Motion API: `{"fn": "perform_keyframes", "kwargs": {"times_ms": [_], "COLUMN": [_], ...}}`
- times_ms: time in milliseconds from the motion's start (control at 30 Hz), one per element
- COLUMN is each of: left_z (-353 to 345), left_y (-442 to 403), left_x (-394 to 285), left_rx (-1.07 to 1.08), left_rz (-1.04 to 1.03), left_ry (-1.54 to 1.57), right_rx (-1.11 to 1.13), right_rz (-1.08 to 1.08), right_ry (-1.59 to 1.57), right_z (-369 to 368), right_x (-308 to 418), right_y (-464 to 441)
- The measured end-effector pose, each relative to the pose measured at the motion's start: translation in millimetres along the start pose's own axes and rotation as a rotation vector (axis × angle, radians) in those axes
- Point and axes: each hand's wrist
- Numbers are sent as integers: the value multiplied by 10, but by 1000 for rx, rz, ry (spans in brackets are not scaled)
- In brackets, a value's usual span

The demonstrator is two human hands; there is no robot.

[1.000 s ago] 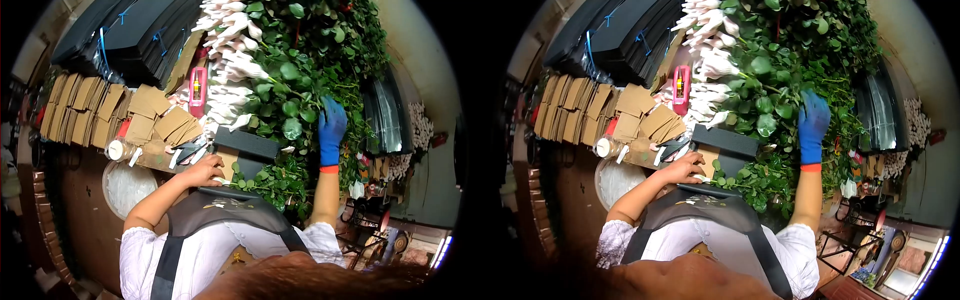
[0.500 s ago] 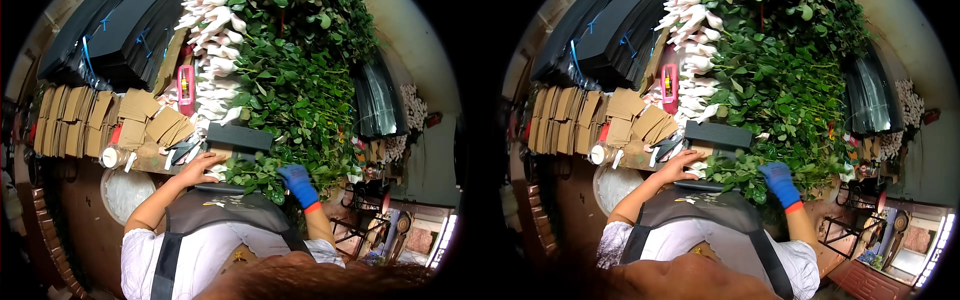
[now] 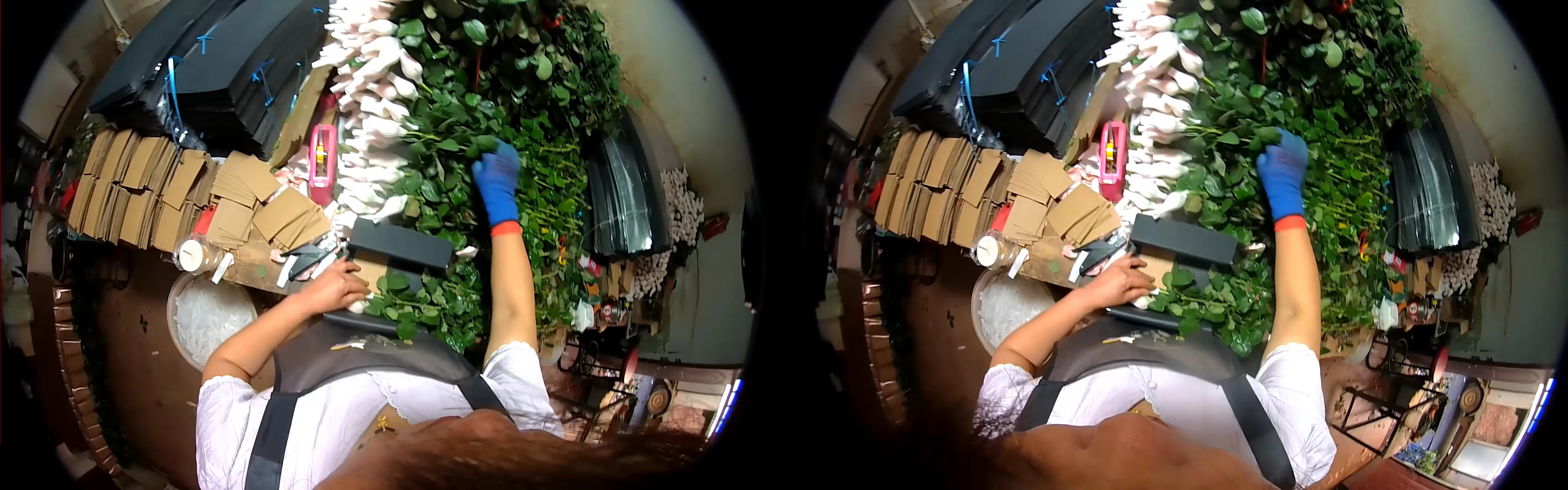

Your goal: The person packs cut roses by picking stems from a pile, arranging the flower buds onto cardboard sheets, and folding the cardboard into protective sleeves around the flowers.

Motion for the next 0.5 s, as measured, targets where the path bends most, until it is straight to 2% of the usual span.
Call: {"fn": "perform_keyframes", "kwargs": {"times_ms": [33, 67, 100, 133, 200, 267, 300, 400, 467, 500], "left_z": [-18, -64, -28, -5, 13, -29, -74, -126, -91, -89], "left_y": [4, 5, 13, 8, 2, -7, -26, -19, -12, -19], "left_x": [3, -3, -44, -81, -133, -50, 14, -11, -15, -15], "left_rx": [-21, -44, -131, -115, -64, -79, -95, -80, -102, -102], "left_rz": [18, 34, -17, 42, 155, 86, 68, 44, 14, 18], "left_ry": [26, 63, 21, 60, 144, 179, 171, 199, 214, 224], "right_rx": [-67, -257, -349, -432, -440, -513, -484, -409, -333, -203], "right_rz": [-42, -13, -122, -236, -208, 96, 23, 264, 513, 519], "right_ry": [-66, -188, -411, -631, -544, -434, -690, -616, -287, -322], "right_z": [101, 231, 297, 334, 103, 547, 747, 850, 1196, 1235], "right_x": [-47, -144, -184, -255, -624, -507, -368, -79, 275, 410], "right_y": [-53, -3, 10, 19, -22, 129, 202, 419, 497, 576]}}
Point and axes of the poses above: each hand's wrist, its own y-axis away from the middle knuckle, its own z-axis out of the back of the hand, x = y × z, and after that the axes turned 11 degrees about x, right-handed
